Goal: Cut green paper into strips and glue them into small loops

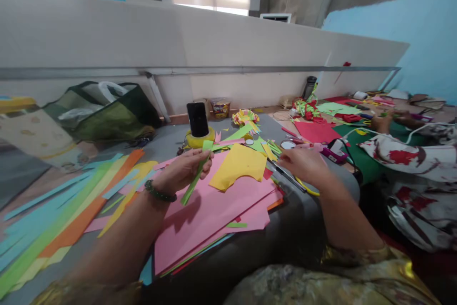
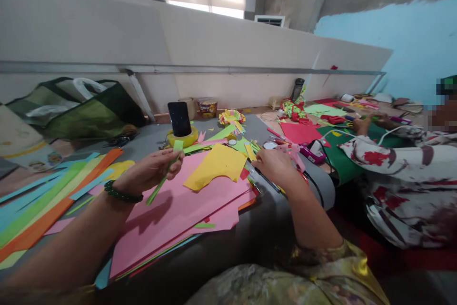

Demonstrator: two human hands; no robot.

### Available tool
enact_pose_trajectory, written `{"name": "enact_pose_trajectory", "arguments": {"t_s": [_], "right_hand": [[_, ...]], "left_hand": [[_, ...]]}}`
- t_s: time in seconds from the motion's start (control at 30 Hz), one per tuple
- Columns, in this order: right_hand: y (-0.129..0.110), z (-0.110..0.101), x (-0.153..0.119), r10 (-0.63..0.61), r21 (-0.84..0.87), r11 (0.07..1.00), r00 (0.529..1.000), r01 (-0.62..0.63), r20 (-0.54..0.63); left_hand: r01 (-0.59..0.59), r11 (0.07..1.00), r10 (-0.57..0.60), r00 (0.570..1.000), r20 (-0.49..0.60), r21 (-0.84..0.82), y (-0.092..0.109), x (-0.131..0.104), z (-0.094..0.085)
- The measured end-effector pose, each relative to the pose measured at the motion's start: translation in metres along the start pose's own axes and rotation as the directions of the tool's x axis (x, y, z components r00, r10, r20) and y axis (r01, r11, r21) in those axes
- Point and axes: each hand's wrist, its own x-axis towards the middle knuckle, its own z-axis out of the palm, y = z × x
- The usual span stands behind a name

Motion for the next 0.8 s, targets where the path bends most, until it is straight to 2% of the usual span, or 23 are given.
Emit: {"name": "enact_pose_trajectory", "arguments": {"t_s": [0.1,0.2,0.27,0.37,0.43,0.5,0.53,0.6,0.7,0.8], "right_hand": [[0.017,0.028,-0.014,0.091,-0.089,0.993,0.989,-0.081,0.115],[0.027,0.042,-0.020,0.089,-0.084,0.993,0.990,-0.080,0.108],[0.032,0.044,-0.022,0.112,-0.077,0.991,0.991,-0.107,0.070],[0.032,0.039,-0.026,0.187,0.044,0.982,0.977,-0.184,-0.099],[0.023,0.032,-0.034,0.151,0.177,0.978,0.960,-0.111,-0.235],[0.005,0.024,-0.044,0.007,0.264,0.961,0.945,0.084,-0.326],[-0.005,0.021,-0.049,-0.073,0.282,0.943,0.935,0.178,-0.346],[-0.024,0.016,-0.056,-0.176,0.280,0.917,0.919,0.283,-0.354],[-0.043,0.015,-0.061,-0.245,0.203,0.921,0.899,0.333,-0.363],[-0.050,0.017,-0.058,-0.294,0.088,0.930,0.866,0.357,-0.403]], "left_hand": [[0.022,0.998,-0.026,0.997,0.067,0.057,-0.005,0.000,0.001],[0.036,0.993,-0.048,0.993,0.106,0.115,-0.009,0.000,0.002],[0.036,0.991,-0.054,0.989,0.135,0.129,-0.010,-0.001,0.003],[0.003,0.993,-0.023,0.985,0.174,0.115,-0.011,-0.001,0.005],[-0.016,0.995,-0.003,0.983,0.184,0.102,-0.012,-0.002,0.006],[-0.015,0.995,-0.002,0.984,0.180,0.096,-0.012,-0.002,0.007],[-0.009,0.995,-0.008,0.984,0.177,0.097,-0.012,-0.002,0.008],[-0.002,0.995,-0.016,0.984,0.179,0.095,-0.011,-0.002,0.009],[-0.010,0.996,-0.008,0.980,0.200,0.089,-0.011,-0.002,0.010],[-0.021,0.995,0.001,0.981,0.196,0.100,-0.012,-0.001,0.009]]}}
